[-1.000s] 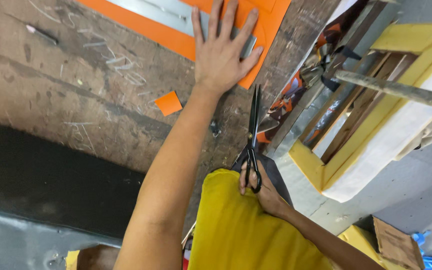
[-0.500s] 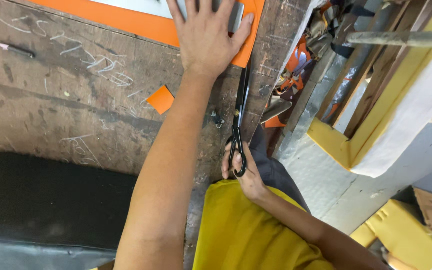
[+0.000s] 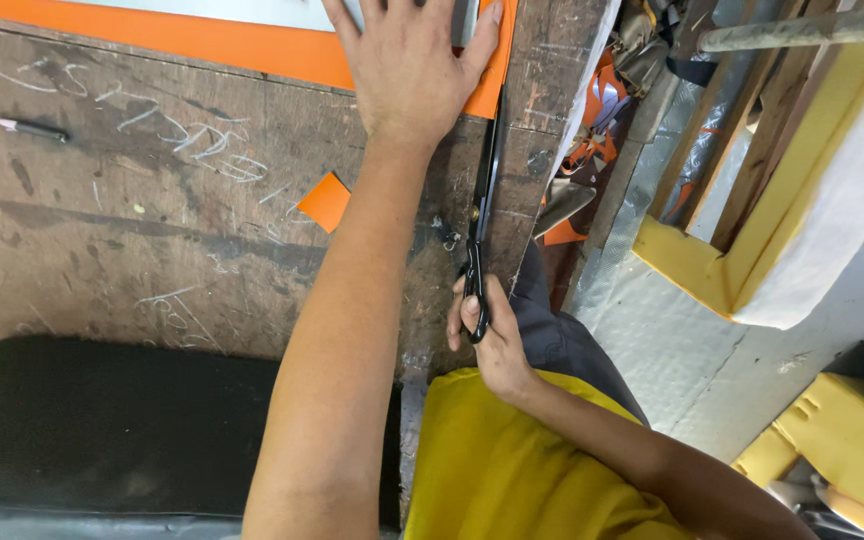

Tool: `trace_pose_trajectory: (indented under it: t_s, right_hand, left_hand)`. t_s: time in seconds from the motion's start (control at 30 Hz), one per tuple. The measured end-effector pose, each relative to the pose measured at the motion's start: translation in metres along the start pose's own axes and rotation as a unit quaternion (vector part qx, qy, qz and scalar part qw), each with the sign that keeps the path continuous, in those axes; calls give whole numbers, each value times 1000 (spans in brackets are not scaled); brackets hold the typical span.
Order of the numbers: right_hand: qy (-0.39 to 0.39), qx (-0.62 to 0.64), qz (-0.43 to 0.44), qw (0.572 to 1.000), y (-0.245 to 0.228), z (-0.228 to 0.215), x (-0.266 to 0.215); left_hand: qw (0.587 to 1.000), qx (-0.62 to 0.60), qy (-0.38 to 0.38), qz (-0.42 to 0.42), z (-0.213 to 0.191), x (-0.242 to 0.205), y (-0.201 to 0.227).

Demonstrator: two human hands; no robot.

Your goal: The person cuts orange material using shears, following lines drawn on templates, and uses a chalk-like tool to mark specific sections on the material.

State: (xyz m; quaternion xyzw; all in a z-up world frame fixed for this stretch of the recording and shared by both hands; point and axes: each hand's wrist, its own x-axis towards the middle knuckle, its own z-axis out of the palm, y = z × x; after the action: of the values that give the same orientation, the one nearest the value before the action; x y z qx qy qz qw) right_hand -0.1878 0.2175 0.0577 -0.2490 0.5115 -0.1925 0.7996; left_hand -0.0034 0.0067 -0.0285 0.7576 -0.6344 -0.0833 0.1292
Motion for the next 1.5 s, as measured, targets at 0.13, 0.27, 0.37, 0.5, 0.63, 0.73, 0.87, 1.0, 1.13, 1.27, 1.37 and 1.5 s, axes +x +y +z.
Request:
trace_pose_trajectory:
  t_s: [0.13,0.27,0.37,0.5,0.63,0.73,0.87,1.0,1.13,1.27,1.37,1.5]
  right_hand:
    - [11,4,11,1000,-2,0,2]
    - [-1,17,0,1000,-3,-5,1]
    - [3,16,3,1000,-4,-4,0]
    - [16,9,4,1000,-9,-1,6]
    - [32,23,22,999,-15,2,14]
    - [50,22,3,999,-14,7,13]
    - [51,16,-7,999,-13,8,13]
    - [52,37,4,998,-15,8,17]
    - [59,35,-3,998,-16,10,20]
    - [73,55,1,996,-14,12,19]
    - [78,42,6,996,-15,10,21]
    - [72,48,9,996,-23,6,28]
  left_hand:
    - [1000,9,13,9,-7,0,2]
    - [1000,13,9,7,-8,2,4]
    - [1000,18,-11,1,-8,0,3]
    - [998,24,-50,-11,-3,1,1]
    - [1000,28,-5,10,1,-1,-1]
    - [999,30,-4,11,0,-1,0]
    - [999,24,-21,4,-5,1,2]
    - [1000,23,-11,7,-7,1,4]
    - [999,30,-5,11,-7,2,4]
    - [999,26,-26,1,-9,4,4]
    - [999,30,-23,1,-11,3,4]
    - [999,25,-34,-5,-10,3,5]
